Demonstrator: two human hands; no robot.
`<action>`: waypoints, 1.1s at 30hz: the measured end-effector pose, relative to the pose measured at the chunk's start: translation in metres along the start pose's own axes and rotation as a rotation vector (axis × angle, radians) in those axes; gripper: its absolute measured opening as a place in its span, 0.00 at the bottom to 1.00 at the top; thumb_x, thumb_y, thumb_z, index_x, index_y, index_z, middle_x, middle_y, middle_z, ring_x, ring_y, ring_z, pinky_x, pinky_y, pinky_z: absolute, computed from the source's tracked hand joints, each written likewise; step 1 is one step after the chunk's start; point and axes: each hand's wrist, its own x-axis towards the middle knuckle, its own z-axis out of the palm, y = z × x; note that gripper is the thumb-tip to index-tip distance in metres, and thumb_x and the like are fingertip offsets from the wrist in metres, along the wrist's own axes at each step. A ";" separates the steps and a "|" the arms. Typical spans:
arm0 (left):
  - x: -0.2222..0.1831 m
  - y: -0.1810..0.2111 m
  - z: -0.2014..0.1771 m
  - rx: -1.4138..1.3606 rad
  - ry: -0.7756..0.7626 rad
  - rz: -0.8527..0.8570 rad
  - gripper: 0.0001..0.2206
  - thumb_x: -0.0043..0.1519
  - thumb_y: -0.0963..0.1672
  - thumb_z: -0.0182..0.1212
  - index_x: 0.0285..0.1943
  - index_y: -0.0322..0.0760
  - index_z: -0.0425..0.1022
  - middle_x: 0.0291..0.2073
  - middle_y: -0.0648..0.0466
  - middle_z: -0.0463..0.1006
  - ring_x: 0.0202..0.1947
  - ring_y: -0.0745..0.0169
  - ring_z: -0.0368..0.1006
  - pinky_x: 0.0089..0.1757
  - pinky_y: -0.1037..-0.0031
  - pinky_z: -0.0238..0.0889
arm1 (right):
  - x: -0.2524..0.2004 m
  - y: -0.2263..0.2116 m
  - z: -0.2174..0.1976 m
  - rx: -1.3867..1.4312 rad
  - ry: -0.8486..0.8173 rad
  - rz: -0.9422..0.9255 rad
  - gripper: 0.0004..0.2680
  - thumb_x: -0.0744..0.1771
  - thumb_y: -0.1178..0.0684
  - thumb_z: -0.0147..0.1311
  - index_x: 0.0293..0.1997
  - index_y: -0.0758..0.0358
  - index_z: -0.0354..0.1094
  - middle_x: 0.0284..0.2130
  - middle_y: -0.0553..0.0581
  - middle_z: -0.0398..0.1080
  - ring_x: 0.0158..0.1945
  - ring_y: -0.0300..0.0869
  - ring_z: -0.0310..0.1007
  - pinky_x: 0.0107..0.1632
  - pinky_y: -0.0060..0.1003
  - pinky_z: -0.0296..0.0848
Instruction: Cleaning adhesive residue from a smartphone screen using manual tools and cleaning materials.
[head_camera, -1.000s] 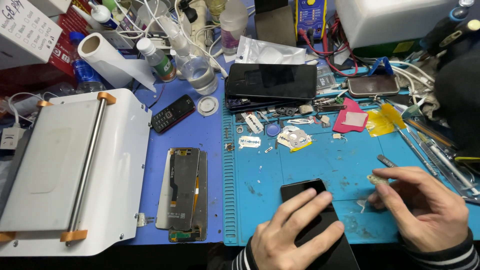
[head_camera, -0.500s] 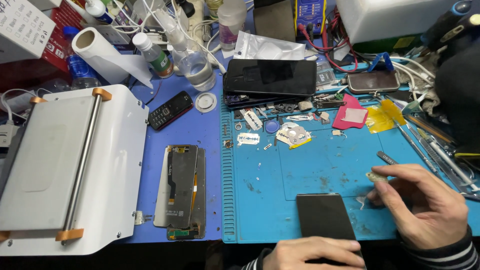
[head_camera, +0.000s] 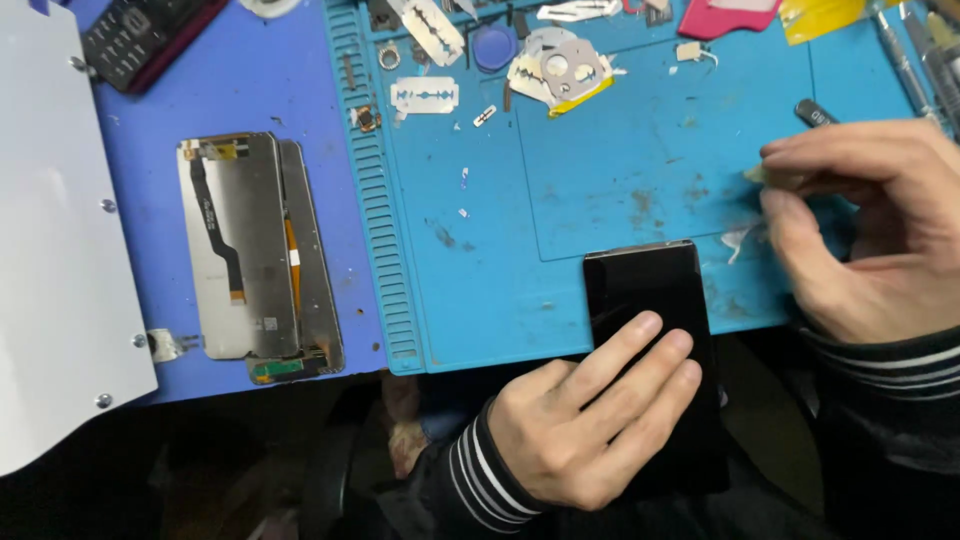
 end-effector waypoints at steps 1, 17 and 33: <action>0.001 0.001 -0.001 -0.007 -0.005 -0.006 0.12 0.74 0.38 0.50 0.53 0.32 0.83 0.55 0.46 0.82 0.58 0.50 0.81 0.35 0.78 0.65 | -0.001 0.002 0.000 0.000 -0.005 0.009 0.06 0.75 0.79 0.56 0.58 0.91 0.65 0.55 0.84 0.67 0.57 0.61 0.72 0.63 0.45 0.76; 0.013 -0.017 0.009 0.124 -0.021 -0.024 0.10 0.73 0.42 0.53 0.52 0.41 0.84 0.54 0.54 0.82 0.53 0.57 0.78 0.56 0.55 0.64 | 0.001 0.003 -0.001 -0.028 -0.033 0.010 0.04 0.75 0.78 0.55 0.55 0.88 0.67 0.55 0.84 0.67 0.57 0.61 0.74 0.62 0.44 0.75; 0.018 -0.031 0.008 0.012 -0.191 -0.140 0.18 0.76 0.43 0.39 0.62 0.34 0.77 0.63 0.45 0.76 0.64 0.49 0.75 0.65 0.59 0.68 | 0.005 0.015 -0.006 -0.187 -0.239 -0.232 0.09 0.68 0.68 0.69 0.51 0.76 0.74 0.41 0.63 0.75 0.42 0.51 0.76 0.52 0.43 0.72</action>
